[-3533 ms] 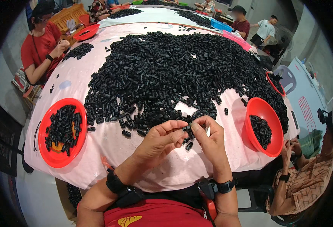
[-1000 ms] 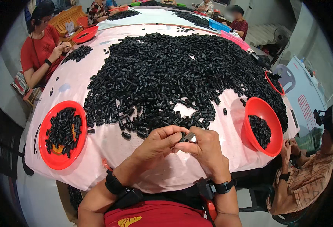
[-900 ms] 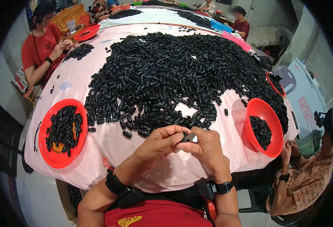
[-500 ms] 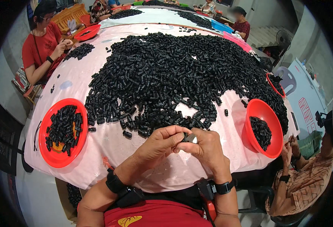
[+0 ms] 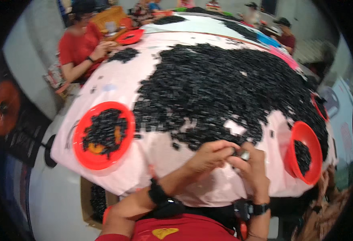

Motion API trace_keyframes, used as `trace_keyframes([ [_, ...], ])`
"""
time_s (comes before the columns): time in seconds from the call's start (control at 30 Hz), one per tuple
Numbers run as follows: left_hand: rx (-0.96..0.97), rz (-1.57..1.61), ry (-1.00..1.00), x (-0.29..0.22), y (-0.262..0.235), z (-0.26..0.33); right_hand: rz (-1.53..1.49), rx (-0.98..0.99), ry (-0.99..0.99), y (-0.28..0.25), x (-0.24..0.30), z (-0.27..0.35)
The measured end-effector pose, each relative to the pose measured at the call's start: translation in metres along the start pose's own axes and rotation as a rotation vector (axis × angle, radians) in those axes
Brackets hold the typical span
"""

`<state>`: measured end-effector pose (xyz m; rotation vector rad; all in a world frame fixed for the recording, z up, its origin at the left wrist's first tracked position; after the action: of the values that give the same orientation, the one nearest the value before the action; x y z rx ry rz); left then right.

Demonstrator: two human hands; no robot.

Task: Inspecting and sorting small black shoe components on a large production table.

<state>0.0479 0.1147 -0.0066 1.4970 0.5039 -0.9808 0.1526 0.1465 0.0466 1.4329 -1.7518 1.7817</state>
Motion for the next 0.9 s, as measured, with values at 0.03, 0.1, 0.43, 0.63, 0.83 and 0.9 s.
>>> trace_keyframes([
  [0.03, 0.001, -0.028, -0.061, 0.003, 0.004, 0.000, -0.091, -0.062, -0.039, -0.008, 0.007, 0.003],
  [0.1, -0.005, 0.153, -0.036, 0.007, 0.004, -0.002, -0.171, -0.062, -0.060, -0.012, 0.016, 0.004],
  [0.43, 0.086, 0.189, 0.062, 0.008, 0.007, -0.003, -0.534, -0.059, -0.083, 0.004, 0.011, 0.003],
  [0.63, 0.076, 0.163, -0.015, 0.006, 0.012, 0.007, -0.356, -0.080, 0.054, -0.003, 0.010, 0.004],
  [0.83, -0.112, 0.112, -0.040, 0.003, -0.009, 0.022, -0.306, 0.052, 0.027, 0.006, 0.007, -0.003],
  [0.9, -0.154, 0.065, 0.051, -0.027, -0.016, 0.023, -0.311, -0.160, -0.081, -0.022, 0.001, -0.002],
])
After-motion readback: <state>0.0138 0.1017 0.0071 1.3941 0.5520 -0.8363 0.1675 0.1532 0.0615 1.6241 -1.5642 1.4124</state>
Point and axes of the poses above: each hand's wrist, its own z-axis away from the middle knuckle, its own y-axis out of the palm, x = y × z, the point moved 10 cm from there along -z, towards the middle knuckle, and after that the axes turned 1 degree about -x, right-handed, at the moved point
